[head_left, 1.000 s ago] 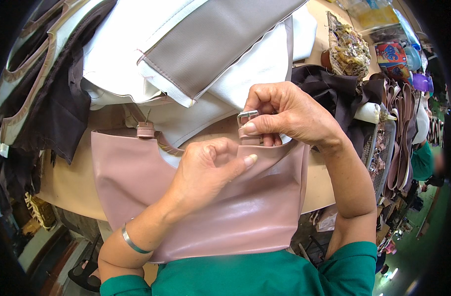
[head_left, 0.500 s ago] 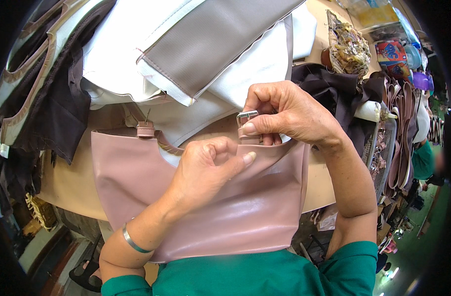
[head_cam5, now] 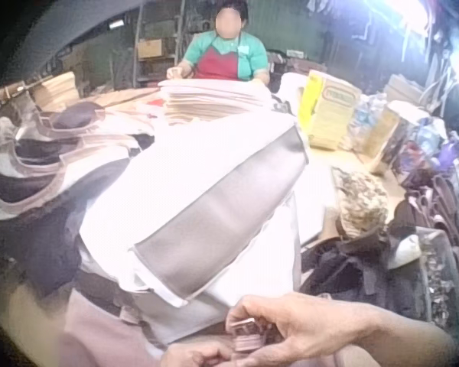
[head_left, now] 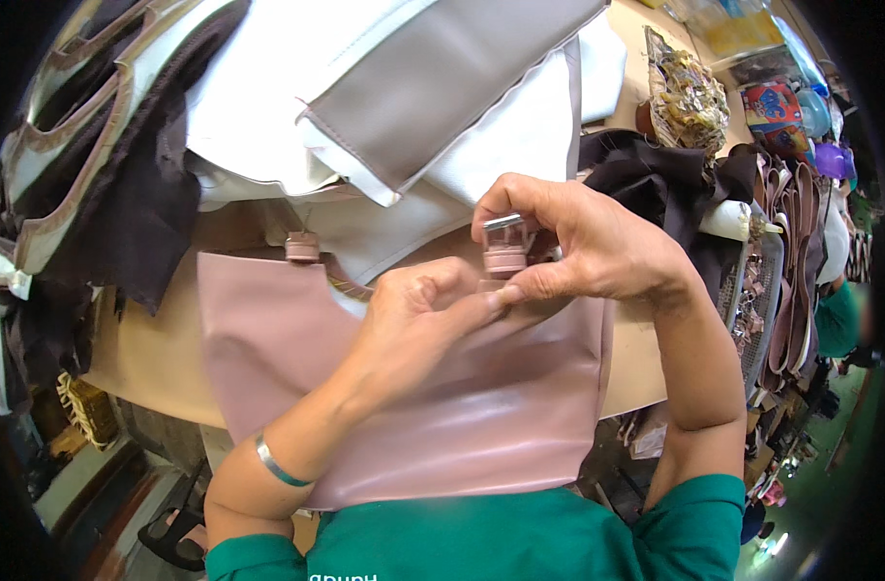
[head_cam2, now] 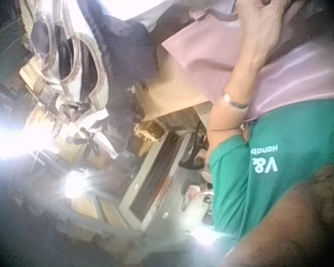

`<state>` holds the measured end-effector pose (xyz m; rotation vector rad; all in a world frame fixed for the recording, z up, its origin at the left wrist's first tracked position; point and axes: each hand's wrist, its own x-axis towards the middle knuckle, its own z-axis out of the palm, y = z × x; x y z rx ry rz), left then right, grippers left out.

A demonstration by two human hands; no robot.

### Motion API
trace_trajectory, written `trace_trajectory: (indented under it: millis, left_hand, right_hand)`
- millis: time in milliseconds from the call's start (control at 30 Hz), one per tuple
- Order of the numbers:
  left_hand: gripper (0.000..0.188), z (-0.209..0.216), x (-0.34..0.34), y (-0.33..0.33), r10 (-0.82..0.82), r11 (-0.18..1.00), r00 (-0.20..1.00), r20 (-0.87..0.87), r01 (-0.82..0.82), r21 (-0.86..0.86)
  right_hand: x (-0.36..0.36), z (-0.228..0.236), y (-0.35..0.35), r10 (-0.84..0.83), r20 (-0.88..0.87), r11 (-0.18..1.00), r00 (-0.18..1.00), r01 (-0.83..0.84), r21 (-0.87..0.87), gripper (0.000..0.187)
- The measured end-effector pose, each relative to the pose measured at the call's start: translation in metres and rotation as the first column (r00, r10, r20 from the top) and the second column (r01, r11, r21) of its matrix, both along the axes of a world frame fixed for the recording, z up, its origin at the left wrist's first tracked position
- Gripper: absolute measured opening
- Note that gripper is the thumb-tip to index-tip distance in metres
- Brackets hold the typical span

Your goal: The person attaches metal hardware to the top edge of a pink handbag using a hammer, then inserts a dark fabric lining into the bag. They repeat the process on another pink handbag, securing the hardware and inserting the lining.

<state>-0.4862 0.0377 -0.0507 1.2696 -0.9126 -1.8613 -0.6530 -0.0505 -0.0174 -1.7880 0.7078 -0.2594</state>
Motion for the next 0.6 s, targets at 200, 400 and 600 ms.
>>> trace_trajectory:
  millis: [200,400,600]
  left_hand:
    - [0.017,0.024,0.017,-0.003,-0.111,0.952,0.908,0.405,0.214,-0.22]
    - [0.032,0.035,0.081,0.007,0.558,0.593,0.173,0.812,0.601,-0.536]
    - [0.051,0.087,0.136,0.051,-0.243,0.525,0.434,0.868,0.811,-0.258]
  right_hand:
    - [0.005,0.028,0.016,-0.045,-0.147,0.998,0.988,0.039,-0.045,0.031]
    - [-0.012,0.074,0.077,0.365,-0.096,0.928,0.926,-0.371,-0.046,0.028]
    - [-0.027,0.086,0.117,0.403,-0.049,0.904,0.914,-0.406,-0.133,0.029]
